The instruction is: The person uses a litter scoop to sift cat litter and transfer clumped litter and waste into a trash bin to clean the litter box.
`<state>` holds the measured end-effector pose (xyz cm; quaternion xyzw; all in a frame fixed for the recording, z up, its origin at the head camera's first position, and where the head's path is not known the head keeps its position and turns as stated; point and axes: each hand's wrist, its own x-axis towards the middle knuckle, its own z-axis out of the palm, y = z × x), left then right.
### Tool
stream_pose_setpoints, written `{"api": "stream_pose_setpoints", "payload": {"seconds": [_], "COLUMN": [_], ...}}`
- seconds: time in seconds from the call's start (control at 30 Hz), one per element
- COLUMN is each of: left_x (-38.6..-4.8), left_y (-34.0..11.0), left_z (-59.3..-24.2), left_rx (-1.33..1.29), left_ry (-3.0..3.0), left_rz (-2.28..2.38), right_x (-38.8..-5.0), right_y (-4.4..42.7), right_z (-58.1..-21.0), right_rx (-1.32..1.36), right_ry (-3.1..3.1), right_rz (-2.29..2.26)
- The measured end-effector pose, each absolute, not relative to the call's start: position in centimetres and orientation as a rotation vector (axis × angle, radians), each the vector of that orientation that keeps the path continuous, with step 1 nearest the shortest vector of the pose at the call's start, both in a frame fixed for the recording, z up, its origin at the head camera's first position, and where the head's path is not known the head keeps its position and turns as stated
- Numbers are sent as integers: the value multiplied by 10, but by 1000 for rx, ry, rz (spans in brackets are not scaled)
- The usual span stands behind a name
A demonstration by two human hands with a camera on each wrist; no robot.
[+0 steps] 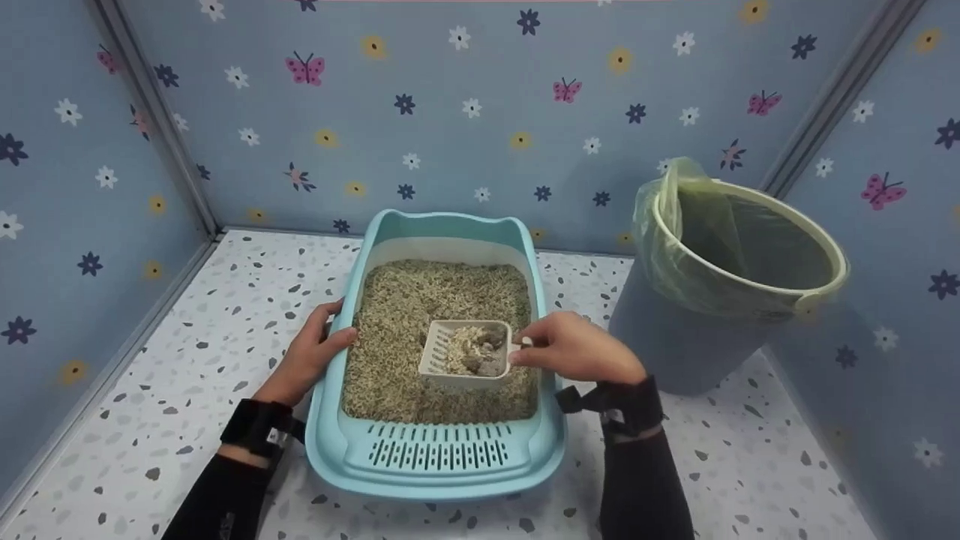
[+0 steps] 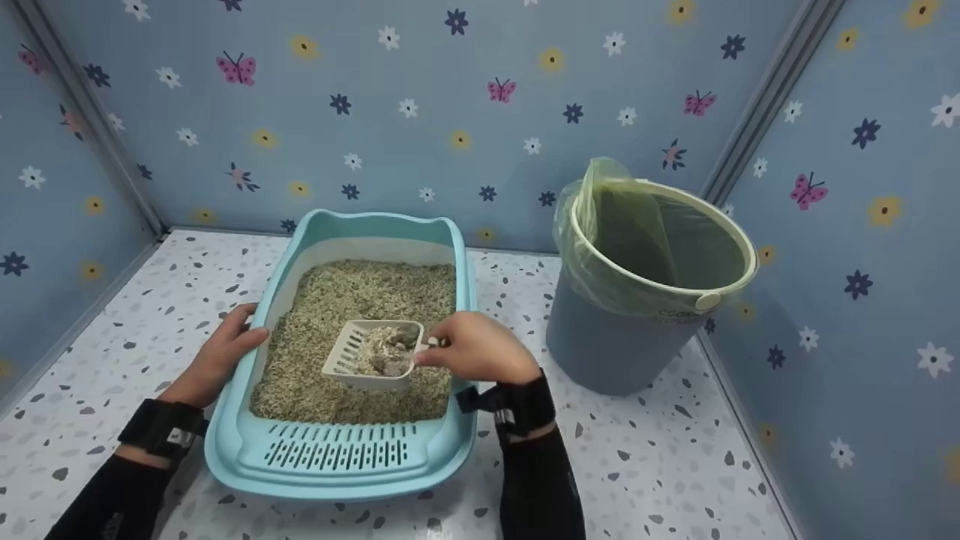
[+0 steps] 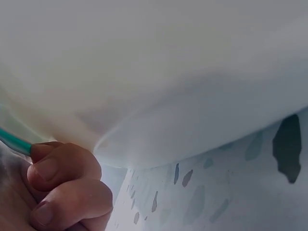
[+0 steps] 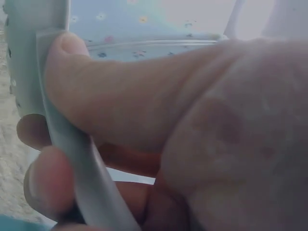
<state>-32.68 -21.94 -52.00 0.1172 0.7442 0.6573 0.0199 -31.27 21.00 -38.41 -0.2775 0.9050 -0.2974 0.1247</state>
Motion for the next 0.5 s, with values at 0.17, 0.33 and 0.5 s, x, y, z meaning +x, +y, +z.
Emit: {"api": "stream_pose_setpoints", "payload": {"seconds": [0.17, 0.33, 0.5], "left_x": [-327, -327, -328], "left_y": [-220, -219, -218], "left_z": [-519, -518, -522], "left_rx": [371, 362, 370], "left_ry": [2313, 2312, 2296], "left_rz": [2054, 2062, 2084], "right_x": [-313, -315, -315], "right_y": [211, 213, 212], "right_z": [-384, -382, -385], "right_rx": [-752, -773, -786], "right_ry": [2683, 2654, 2654], "right_rz": [-896, -882, -856]}}
